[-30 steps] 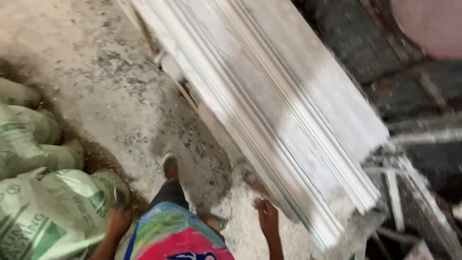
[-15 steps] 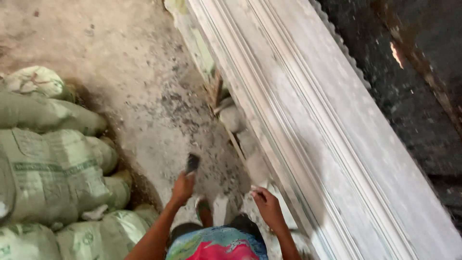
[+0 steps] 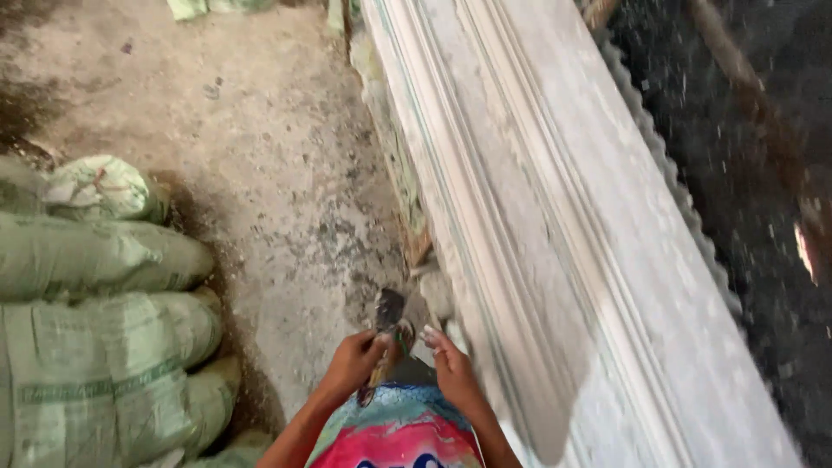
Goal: The person uses a metal scraper to remove residue from long white decorative moldings laid on a workbench. They repeatedly scrape along the grooves and edges, occasionally adjusting their grip and position to reach different sections.
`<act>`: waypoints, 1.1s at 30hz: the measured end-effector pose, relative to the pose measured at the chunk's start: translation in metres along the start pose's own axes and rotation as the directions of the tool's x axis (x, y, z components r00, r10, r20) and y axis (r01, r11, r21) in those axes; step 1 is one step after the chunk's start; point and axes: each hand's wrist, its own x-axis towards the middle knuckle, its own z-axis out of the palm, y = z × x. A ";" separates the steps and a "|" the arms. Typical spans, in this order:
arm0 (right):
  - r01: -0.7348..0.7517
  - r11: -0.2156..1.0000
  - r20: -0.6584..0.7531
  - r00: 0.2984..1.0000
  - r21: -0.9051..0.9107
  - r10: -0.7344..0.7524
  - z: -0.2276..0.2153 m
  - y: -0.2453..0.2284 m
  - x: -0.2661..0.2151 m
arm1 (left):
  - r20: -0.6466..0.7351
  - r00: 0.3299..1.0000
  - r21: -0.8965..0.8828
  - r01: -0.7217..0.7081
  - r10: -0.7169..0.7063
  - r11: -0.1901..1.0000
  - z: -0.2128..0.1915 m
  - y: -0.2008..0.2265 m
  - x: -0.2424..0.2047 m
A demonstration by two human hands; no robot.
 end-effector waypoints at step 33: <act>-0.113 0.954 -0.370 0.929 -0.276 0.003 0.021 -0.270 0.533 | 0.213 0.896 0.279 -0.438 0.389 0.855 -0.281 0.229 0.535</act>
